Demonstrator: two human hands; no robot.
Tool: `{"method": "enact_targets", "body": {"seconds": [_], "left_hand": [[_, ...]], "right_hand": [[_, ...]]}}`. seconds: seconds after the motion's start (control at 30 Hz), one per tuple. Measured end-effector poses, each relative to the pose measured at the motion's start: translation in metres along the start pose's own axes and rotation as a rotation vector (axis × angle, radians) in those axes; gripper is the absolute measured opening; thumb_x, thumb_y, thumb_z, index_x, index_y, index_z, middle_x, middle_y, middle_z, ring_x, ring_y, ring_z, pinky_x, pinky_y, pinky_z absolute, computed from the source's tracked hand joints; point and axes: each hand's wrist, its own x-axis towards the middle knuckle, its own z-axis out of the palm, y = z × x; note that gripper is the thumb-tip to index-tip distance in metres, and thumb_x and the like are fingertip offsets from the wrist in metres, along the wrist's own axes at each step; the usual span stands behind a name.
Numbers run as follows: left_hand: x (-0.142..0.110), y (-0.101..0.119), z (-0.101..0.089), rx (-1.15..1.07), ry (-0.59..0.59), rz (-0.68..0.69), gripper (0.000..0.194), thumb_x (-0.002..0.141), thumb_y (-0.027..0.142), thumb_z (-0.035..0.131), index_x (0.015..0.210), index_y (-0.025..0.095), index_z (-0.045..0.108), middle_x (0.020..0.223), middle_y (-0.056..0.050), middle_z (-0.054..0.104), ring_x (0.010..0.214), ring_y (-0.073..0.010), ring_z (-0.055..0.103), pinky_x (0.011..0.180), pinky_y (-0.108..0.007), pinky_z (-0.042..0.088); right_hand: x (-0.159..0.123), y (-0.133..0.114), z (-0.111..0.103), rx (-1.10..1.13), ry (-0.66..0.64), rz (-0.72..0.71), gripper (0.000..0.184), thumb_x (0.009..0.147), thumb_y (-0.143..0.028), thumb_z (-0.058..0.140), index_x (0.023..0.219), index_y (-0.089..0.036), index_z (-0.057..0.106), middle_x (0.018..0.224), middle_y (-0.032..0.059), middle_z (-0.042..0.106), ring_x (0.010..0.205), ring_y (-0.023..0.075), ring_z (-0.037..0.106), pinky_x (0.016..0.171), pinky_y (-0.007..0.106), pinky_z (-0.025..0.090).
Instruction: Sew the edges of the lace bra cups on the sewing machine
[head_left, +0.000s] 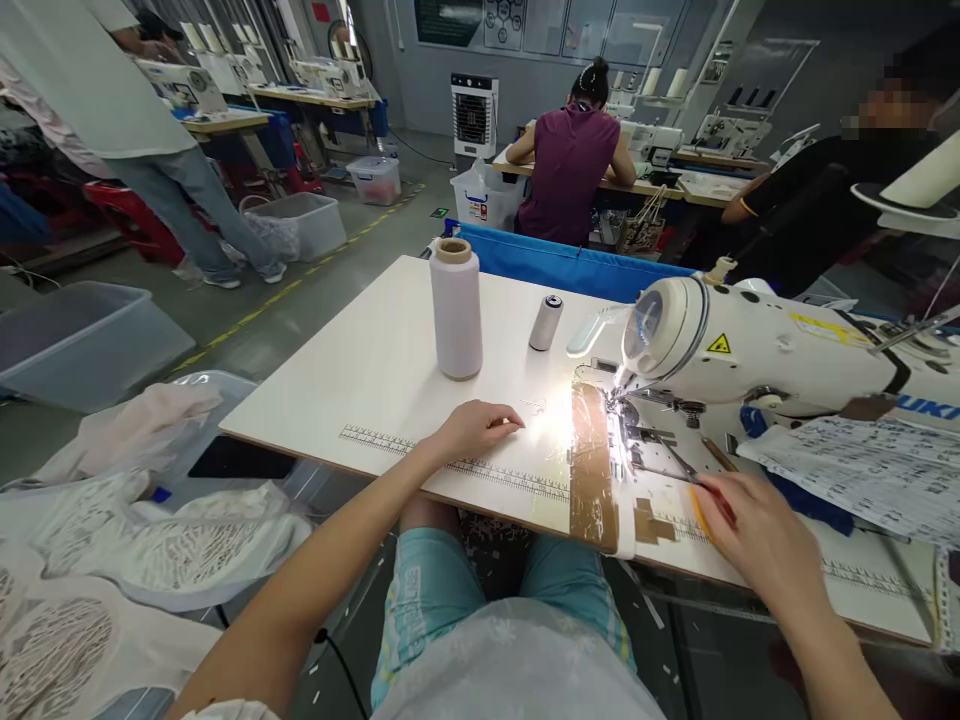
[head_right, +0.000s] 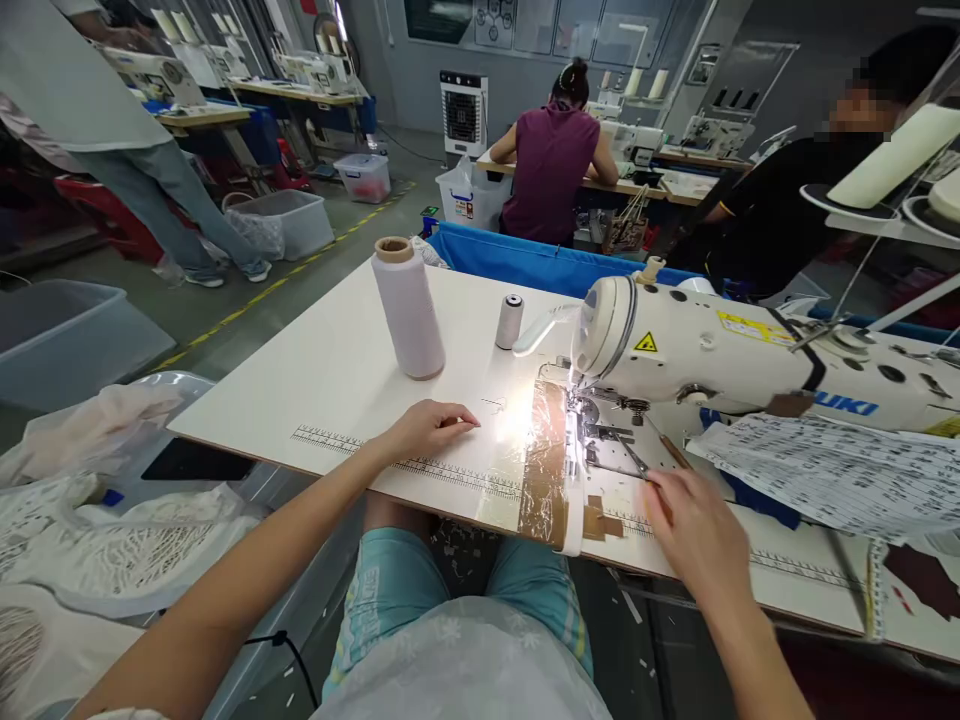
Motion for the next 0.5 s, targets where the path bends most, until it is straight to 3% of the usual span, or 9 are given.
{"method": "enact_targets", "body": {"seconds": [0.13,0.23,0.27,0.37,0.5], "left_hand": [[0.003,-0.002,0.004,0.102,-0.015,0.002,0.028,0.088,0.036,0.049,0.095,0.023,0.072,0.058,0.003,0.058,0.054,-0.0103,0.045,0.055,-0.023,0.029],[0.001,-0.004,0.004,0.082,-0.012,-0.017,0.029,0.087,0.039,0.049,0.098,0.023,0.072,0.056,0.003,0.056,0.055,-0.0116,0.047,0.054,-0.023,0.028],[0.001,-0.004,0.003,0.077,-0.017,-0.023,0.030,0.087,0.039,0.049,0.099,0.023,0.072,0.056,0.003,0.056,0.055,-0.0118,0.047,0.054,-0.024,0.028],[0.000,-0.004,0.002,0.086,-0.044,-0.034,0.030,0.087,0.037,0.048,0.102,0.024,0.071,0.057,0.003,0.057,0.054,-0.0124,0.047,0.055,-0.024,0.028],[0.000,-0.004,-0.001,0.119,-0.086,-0.024,0.029,0.086,0.034,0.048,0.106,0.025,0.068,0.060,0.003,0.060,0.055,-0.0132,0.050,0.056,-0.024,0.030]], "right_hand": [[0.048,-0.068,0.023,0.298,-0.151,-0.160,0.024,0.093,-0.030,0.041,0.089,-0.022,0.063,0.089,0.0063,0.067,0.082,0.0192,0.062,0.070,0.028,0.046],[0.094,-0.107,0.051,0.332,-0.279,-0.161,0.020,0.090,-0.024,0.045,0.093,-0.021,0.065,0.078,0.0037,0.067,0.070,0.0170,0.060,0.064,0.027,0.043],[0.107,-0.115,0.059,0.319,-0.337,-0.170,0.020,0.090,-0.024,0.046,0.096,-0.021,0.065,0.078,0.0034,0.067,0.069,0.0168,0.059,0.063,0.027,0.042],[0.133,-0.129,0.077,0.274,-0.345,-0.197,0.020,0.090,-0.023,0.046,0.091,-0.019,0.066,0.089,0.0063,0.067,0.078,0.0175,0.060,0.068,0.027,0.041],[0.138,-0.134,0.083,0.222,-0.358,-0.209,0.019,0.089,-0.025,0.047,0.088,-0.018,0.065,0.092,0.0068,0.065,0.073,0.0164,0.058,0.065,0.026,0.039]]}}
